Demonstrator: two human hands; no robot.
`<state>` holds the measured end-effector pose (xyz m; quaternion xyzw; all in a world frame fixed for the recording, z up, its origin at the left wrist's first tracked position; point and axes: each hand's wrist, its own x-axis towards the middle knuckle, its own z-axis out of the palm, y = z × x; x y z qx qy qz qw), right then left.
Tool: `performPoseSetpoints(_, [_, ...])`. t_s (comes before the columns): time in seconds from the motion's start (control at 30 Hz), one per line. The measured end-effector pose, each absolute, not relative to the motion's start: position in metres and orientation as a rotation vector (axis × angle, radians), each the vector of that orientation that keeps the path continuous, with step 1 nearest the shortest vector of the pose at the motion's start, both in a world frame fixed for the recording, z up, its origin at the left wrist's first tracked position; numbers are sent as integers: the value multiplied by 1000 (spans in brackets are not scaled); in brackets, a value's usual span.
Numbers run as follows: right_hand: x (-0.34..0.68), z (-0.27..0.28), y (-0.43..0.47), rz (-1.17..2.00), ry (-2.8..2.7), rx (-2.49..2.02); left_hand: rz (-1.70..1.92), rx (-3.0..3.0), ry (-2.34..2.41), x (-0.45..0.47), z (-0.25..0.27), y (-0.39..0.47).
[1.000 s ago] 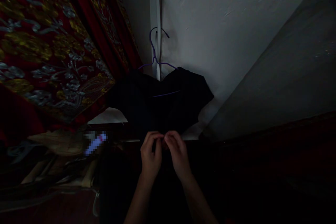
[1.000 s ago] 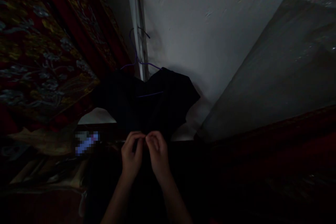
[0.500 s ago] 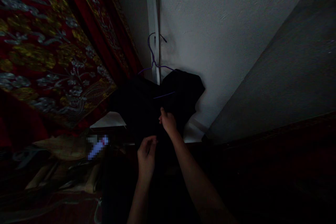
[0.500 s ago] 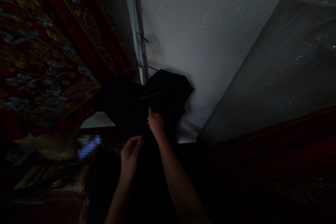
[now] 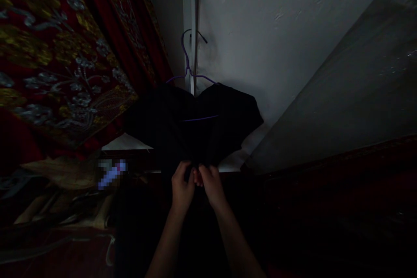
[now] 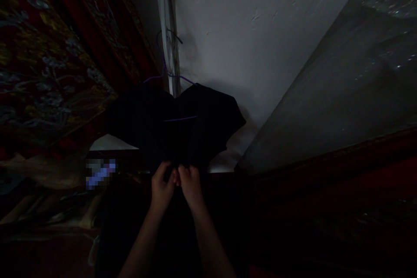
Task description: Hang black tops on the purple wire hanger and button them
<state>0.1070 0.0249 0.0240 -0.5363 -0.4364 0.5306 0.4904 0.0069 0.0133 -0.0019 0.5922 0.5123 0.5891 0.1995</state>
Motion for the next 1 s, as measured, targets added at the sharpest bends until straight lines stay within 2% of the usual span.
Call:
performPoseSetpoints(0.13, [107,36,11,1361,-931,-1191,1696,1696,1416,9,7,3])
performPoseSetpoints(0.4, [116,47,13,1436,-1130,-1070,1678,1776,1396,-3,15,1])
performPoseSetpoints(0.6, [121,62,23,1523,-1013,-1064,1658,1784,1369,-1,11,0])
performPoseSetpoints(0.7, [124,100,49,1477,-963,-1001,1641,1773,1413,-1,3,0])
performPoseSetpoints(0.9, [122,210,117,1363,-1132,-882,1615,1772,1461,-9,-12,11])
performPoseSetpoints(1.0, [118,229,122,1336,-1252,-853,1562,1821,1434,-14,-8,22])
